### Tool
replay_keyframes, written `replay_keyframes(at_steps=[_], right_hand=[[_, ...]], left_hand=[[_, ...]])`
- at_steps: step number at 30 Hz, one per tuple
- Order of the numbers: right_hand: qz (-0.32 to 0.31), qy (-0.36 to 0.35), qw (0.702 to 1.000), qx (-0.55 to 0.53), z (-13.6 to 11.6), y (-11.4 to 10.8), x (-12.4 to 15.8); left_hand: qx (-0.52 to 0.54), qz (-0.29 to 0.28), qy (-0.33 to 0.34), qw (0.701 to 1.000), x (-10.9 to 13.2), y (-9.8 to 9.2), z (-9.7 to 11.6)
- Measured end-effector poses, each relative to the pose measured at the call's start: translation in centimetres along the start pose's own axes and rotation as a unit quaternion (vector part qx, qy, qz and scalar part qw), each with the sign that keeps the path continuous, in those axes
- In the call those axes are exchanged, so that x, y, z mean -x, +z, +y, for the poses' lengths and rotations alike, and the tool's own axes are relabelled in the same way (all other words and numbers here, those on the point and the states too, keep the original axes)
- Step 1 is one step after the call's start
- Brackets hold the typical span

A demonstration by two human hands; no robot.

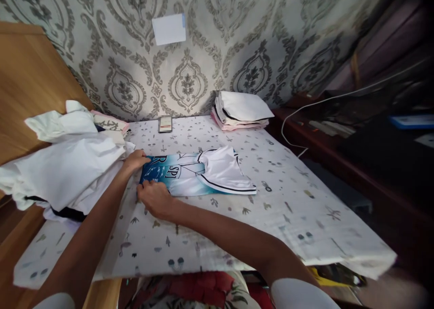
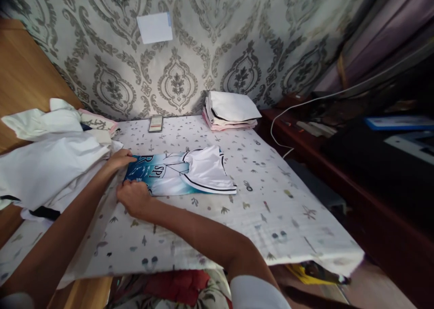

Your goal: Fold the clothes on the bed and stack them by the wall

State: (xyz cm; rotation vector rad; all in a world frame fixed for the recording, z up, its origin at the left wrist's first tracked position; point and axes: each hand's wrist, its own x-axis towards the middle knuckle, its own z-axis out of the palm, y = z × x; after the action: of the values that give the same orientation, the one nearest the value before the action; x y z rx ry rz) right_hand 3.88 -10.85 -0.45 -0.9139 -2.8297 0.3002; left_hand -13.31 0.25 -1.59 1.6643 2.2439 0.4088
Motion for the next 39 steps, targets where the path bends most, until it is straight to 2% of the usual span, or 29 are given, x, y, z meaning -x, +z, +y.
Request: replay_keyframes(at_steps=[3, 6, 8, 10, 13, 15, 17, 19, 22, 25, 27, 28, 31, 32, 33, 36, 39], right_hand=[[0.009, 0.075, 0.995, -0.071, 0.6, -0.8, 0.3], [0.060, 0.155, 0.971, -0.172, 2.0, -1.8, 1.8], [0.116, 0.205, 0.929, -0.285, 3.3, -2.3, 3.4], [0.163, 0.249, 0.859, -0.416, 4.9, -2.5, 5.3], [0.187, 0.283, 0.748, -0.570, 7.2, -2.2, 8.1], [0.189, 0.305, 0.696, -0.622, 8.6, -2.0, 9.8], [0.175, 0.335, 0.660, -0.650, 9.5, -1.7, 11.0], [0.153, 0.358, 0.633, -0.669, 10.0, -1.5, 11.8], [0.135, 0.365, 0.619, -0.683, 10.1, -1.3, 12.2], [0.126, 0.378, 0.622, -0.674, 10.1, -1.4, 12.4], [0.112, 0.391, 0.653, -0.639, 10.3, -1.8, 12.7], [0.111, 0.393, 0.687, -0.602, 10.3, -2.0, 13.0], [0.166, 0.364, 0.828, -0.393, 10.5, -2.7, 13.7], [0.195, 0.341, 0.862, -0.319, 10.5, -2.8, 13.7], [0.223, 0.314, 0.885, -0.261, 10.4, -2.9, 13.5], [0.282, 0.212, 0.915, -0.197, 9.9, -2.7, 11.9], [0.293, 0.155, 0.926, -0.183, 9.8, -1.9, 9.6]], left_hand=[[0.049, 0.002, 0.007, 0.999, 0.4, -0.7, 1.0], [0.104, 0.001, 0.022, 0.994, 0.8, -1.8, 3.2], [0.170, -0.009, 0.048, 0.984, 1.1, -2.4, 5.6], [0.227, -0.030, 0.076, 0.971, 1.3, -2.4, 8.5], [0.231, -0.080, 0.096, 0.965, 1.7, -0.6, 13.1], [0.217, -0.112, 0.098, 0.965, 1.9, 1.6, 15.5], [0.207, -0.135, 0.097, 0.964, 2.1, 4.1, 16.9], [0.203, -0.147, 0.094, 0.964, 2.2, 6.1, 17.5], [0.217, -0.144, 0.089, 0.961, 2.1, 7.3, 17.1], [0.245, -0.126, 0.105, 0.956, 2.0, 6.6, 16.0], [0.263, -0.107, 0.133, 0.949, 2.4, 6.0, 15.0], [0.261, -0.091, 0.166, 0.947, 2.7, 6.0, 14.5], [0.184, -0.026, 0.309, 0.933, 4.1, 7.2, 13.1], [0.137, -0.012, 0.350, 0.927, 4.5, 7.9, 12.8], [0.086, -0.006, 0.375, 0.923, 4.9, 8.7, 12.6], [-0.033, -0.030, 0.390, 0.920, 5.6, 10.6, 12.3], [-0.032, -0.039, 0.409, 0.911, 5.5, 10.8, 11.6]])
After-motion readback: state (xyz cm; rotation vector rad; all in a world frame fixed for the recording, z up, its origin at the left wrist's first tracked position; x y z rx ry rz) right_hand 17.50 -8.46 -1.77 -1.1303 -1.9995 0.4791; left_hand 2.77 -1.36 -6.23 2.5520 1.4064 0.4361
